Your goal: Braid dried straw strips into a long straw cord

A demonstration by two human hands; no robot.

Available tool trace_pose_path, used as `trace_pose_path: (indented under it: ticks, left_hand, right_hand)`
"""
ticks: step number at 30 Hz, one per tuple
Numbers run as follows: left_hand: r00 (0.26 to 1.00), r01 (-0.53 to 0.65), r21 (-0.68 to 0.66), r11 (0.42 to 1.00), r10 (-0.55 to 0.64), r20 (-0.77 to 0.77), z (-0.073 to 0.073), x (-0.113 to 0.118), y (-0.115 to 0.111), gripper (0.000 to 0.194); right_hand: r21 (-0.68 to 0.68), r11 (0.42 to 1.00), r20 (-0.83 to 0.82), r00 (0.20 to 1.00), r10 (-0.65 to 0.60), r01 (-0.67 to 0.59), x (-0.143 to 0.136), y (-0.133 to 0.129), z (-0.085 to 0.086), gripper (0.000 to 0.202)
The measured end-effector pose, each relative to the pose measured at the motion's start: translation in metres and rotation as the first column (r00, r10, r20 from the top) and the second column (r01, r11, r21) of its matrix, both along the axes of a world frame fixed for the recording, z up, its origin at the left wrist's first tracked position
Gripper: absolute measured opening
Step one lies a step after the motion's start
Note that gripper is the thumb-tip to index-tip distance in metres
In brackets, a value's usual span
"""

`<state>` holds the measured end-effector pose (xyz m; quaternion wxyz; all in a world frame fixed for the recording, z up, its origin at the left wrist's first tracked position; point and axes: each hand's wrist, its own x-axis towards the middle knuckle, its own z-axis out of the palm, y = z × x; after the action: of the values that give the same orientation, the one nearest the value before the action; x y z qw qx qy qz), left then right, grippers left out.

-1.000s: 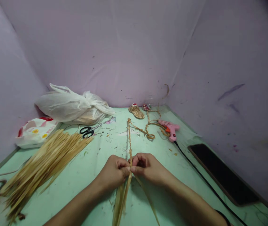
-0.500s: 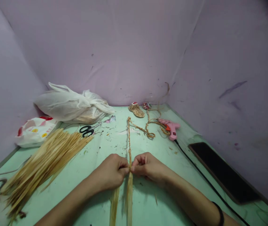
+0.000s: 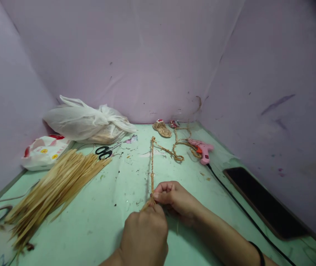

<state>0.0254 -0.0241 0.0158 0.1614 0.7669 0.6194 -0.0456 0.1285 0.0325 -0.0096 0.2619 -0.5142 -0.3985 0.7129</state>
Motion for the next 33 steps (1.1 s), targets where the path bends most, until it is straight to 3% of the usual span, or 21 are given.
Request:
trace_pose_path:
  ticks: [3, 6, 8, 9, 10, 12, 14, 15, 17, 19, 22, 24, 26, 30, 33]
  left_hand:
    - [0.999, 0.033, -0.019, 0.999, -0.033, 0.003, -0.002, 0.001, 0.001, 0.041]
    - [0.975, -0.001, 0.017, 1.000, -0.003, 0.224, 0.006, -0.014, 0.015, 0.027]
    - [0.867, -0.195, 0.010, 0.981, 0.168, 0.468, 0.011, -0.027, 0.029, 0.027]
    - [0.770, -0.306, -0.059, 0.950, 0.283, 0.572, 0.013, -0.033, 0.037, 0.027]
    - [0.666, -0.353, -0.212, 0.911, 0.404, 0.627, 0.012, -0.037, 0.043, 0.032]
    - [0.518, -0.194, -0.543, 0.817, 0.555, 0.651, 0.008, -0.041, 0.053, 0.031]
    - [0.439, -0.003, -0.694, 0.720, 0.624, 0.646, 0.002, -0.040, 0.056, 0.023]
    - [0.419, 0.038, -0.711, 0.702, 0.635, 0.649, -0.002, -0.039, 0.056, 0.020]
    - [0.433, 0.001, -0.712, 0.702, 0.642, 0.633, -0.007, -0.035, 0.055, 0.017]
    - [0.522, -0.100, -0.697, 0.710, 0.634, 0.570, -0.010, -0.031, 0.053, 0.016]
    - [0.620, -0.222, -0.578, 0.785, 0.571, 0.538, -0.017, -0.028, 0.051, 0.018]
    - [0.619, -0.232, -0.447, 0.864, 0.486, 0.617, -0.022, -0.028, 0.049, 0.017]
    - [0.608, -0.219, -0.351, 0.910, 0.409, 0.680, -0.026, -0.027, 0.047, 0.016]
    - [0.584, -0.224, -0.353, 0.908, 0.415, 0.698, -0.030, -0.025, 0.045, 0.015]
    - [0.508, -0.238, -0.445, 0.863, 0.501, 0.701, -0.028, -0.022, 0.045, 0.012]
  right_hand:
    - [0.022, 1.000, -0.039, 0.999, 0.017, -0.016, 0.000, 0.000, -0.001, 0.018]
    - [0.065, 0.997, -0.074, 0.996, 0.055, -0.050, 0.002, 0.002, -0.001, 0.019]
    - [0.088, 0.993, -0.058, 0.995, 0.086, -0.081, 0.004, 0.004, 0.002, 0.018]
    - [0.093, 0.991, -0.043, 0.994, 0.103, -0.099, 0.005, 0.004, 0.003, 0.019]
    - [0.098, 0.988, -0.035, 0.992, 0.121, -0.117, 0.006, 0.005, 0.004, 0.019]
    - [0.115, 0.982, -0.055, 0.986, 0.155, -0.147, 0.007, 0.007, 0.004, 0.022]
    - [0.156, 0.973, -0.077, 0.980, 0.181, -0.168, 0.009, 0.008, 0.001, 0.024]
    - [0.180, 0.966, -0.066, 0.978, 0.198, -0.184, 0.009, 0.009, -0.001, 0.025]
    - [0.233, 0.950, 0.010, 0.977, 0.214, -0.210, 0.011, 0.010, -0.007, 0.022]
    - [0.313, 0.918, 0.151, 0.967, 0.203, -0.242, 0.011, 0.010, -0.010, 0.016]
    - [0.453, 0.824, 0.425, 0.895, 0.137, -0.340, 0.012, 0.005, -0.008, 0.008]
    - [0.497, 0.760, 0.582, 0.811, 0.066, -0.418, 0.012, 0.001, -0.002, 0.009]
    - [0.498, 0.731, 0.695, 0.719, -0.014, -0.467, 0.011, -0.005, 0.006, 0.011]
    - [0.451, 0.733, 0.815, 0.569, -0.108, -0.508, 0.010, -0.016, 0.021, 0.014]
    - [0.445, 0.674, 0.854, 0.506, -0.121, -0.590, 0.005, -0.026, 0.024, 0.017]
